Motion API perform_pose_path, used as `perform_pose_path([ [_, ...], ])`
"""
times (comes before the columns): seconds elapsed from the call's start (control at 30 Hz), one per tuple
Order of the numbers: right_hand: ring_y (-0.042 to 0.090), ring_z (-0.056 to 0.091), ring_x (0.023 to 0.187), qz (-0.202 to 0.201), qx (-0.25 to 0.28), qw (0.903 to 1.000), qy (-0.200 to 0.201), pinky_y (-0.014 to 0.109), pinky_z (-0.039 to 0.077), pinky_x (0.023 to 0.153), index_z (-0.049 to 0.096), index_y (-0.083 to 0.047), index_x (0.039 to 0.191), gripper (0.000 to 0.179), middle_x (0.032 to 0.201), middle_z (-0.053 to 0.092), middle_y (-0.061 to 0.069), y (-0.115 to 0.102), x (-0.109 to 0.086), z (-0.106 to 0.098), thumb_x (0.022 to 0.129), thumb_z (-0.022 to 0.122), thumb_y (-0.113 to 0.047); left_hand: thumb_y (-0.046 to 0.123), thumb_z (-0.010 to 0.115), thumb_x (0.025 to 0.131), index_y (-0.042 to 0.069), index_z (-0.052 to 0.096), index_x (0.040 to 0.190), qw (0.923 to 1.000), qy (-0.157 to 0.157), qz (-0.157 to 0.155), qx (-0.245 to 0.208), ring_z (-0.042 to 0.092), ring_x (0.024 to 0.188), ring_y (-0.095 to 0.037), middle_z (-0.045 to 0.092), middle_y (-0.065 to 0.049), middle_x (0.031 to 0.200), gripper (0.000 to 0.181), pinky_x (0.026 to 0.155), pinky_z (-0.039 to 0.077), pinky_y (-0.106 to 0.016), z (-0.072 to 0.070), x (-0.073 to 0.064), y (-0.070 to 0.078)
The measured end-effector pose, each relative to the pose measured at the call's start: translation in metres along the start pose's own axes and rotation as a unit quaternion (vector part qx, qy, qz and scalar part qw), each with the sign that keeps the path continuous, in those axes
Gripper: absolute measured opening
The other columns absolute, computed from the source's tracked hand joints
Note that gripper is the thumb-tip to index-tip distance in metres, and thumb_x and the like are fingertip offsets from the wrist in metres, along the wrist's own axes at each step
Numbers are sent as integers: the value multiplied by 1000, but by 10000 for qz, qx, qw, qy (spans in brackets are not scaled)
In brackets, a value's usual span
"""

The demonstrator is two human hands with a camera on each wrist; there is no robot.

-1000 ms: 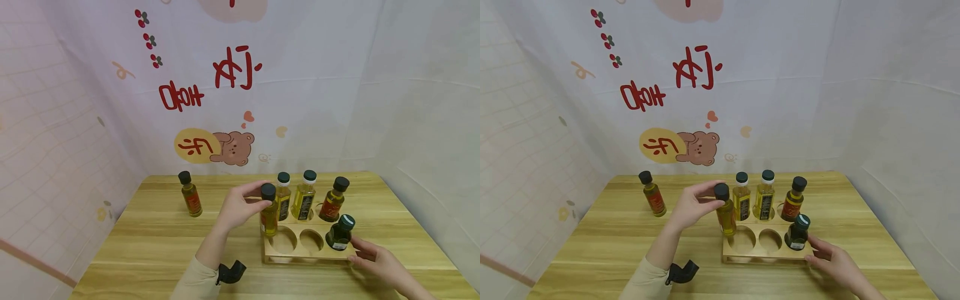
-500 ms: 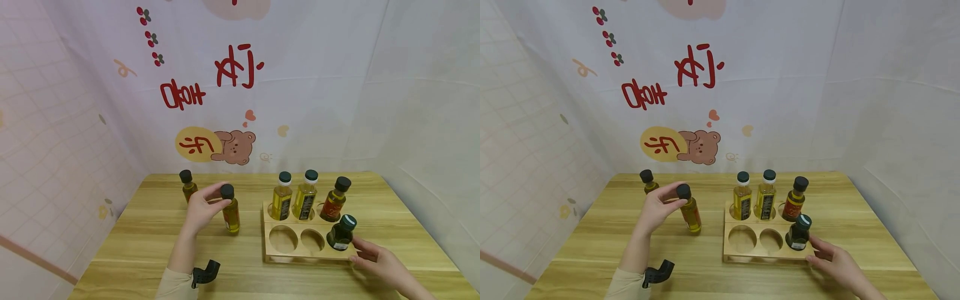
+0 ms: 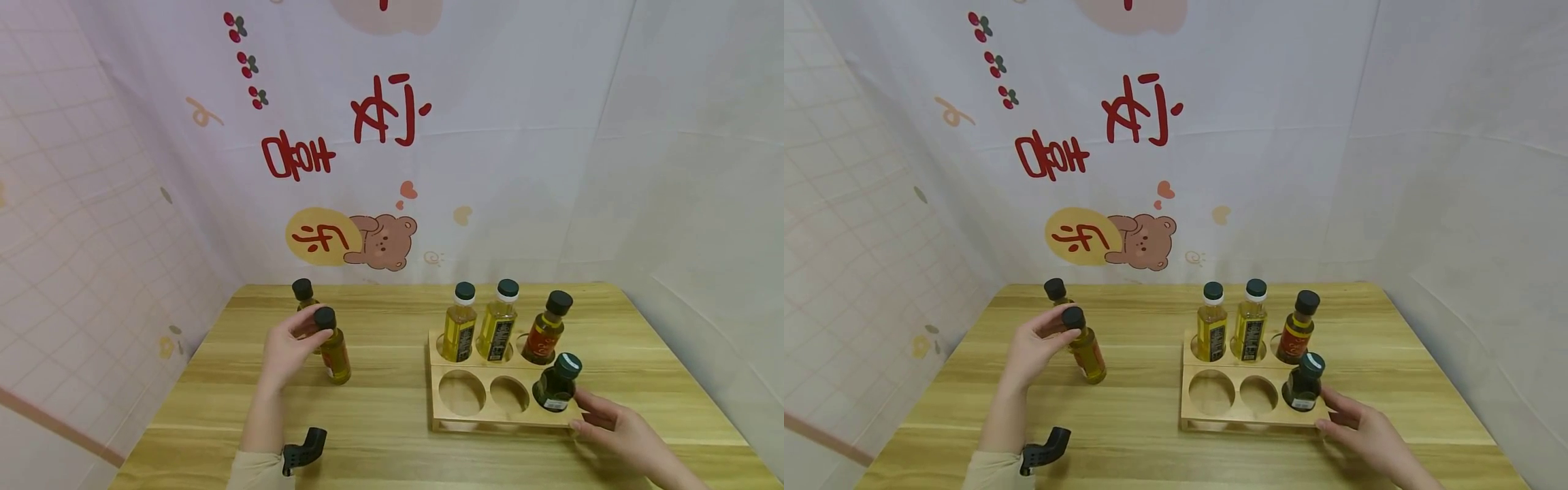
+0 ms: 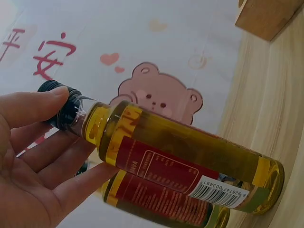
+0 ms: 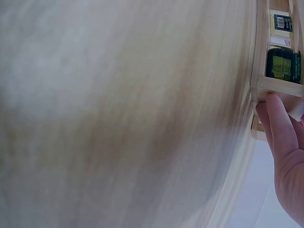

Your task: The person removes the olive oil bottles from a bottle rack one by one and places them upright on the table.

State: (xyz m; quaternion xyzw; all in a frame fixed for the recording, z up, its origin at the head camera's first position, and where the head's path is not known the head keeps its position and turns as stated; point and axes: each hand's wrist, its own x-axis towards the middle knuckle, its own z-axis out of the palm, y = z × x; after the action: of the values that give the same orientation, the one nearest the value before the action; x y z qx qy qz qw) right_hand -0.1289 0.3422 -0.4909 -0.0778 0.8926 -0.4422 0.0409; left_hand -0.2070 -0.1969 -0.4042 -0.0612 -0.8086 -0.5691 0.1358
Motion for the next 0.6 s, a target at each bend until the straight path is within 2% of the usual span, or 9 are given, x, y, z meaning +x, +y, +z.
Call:
perform_pose_path([
  [0.17, -7, 58, 94, -29, 37, 10000, -2, 19, 54, 76, 45, 19, 136, 62, 133, 46, 42, 0, 0, 0, 91, 73, -12, 13, 78, 87, 8, 64, 133, 9994, 145, -254, 178, 64, 110, -30, 67, -16, 121, 49, 82, 51, -21, -16, 1, -3],
  [0.37, -6, 59, 94, 30, 72, 10000, -37, 19, 55, 76, 44, 19, 137, 63, 134, 46, 41, 0, 0, 0, 91, 73, -13, 12, 78, 87, 7, 64, 133, 9986, 318, -341, 249, 64, 110, -29, 67, -18, 121, 48, 83, 50, -18, -29, 1, -5],
  [0.6, -5, 60, 94, 10, 36, 10000, -23, 19, 54, 76, 45, 19, 137, 63, 133, 47, 41, 0, 0, 0, 91, 73, -13, 9, 78, 86, 6, 67, 129, 9970, 576, -260, 453, 65, 97, -9, 70, -16, 115, 45, 79, 51, -16, -39, 3, -11],
])
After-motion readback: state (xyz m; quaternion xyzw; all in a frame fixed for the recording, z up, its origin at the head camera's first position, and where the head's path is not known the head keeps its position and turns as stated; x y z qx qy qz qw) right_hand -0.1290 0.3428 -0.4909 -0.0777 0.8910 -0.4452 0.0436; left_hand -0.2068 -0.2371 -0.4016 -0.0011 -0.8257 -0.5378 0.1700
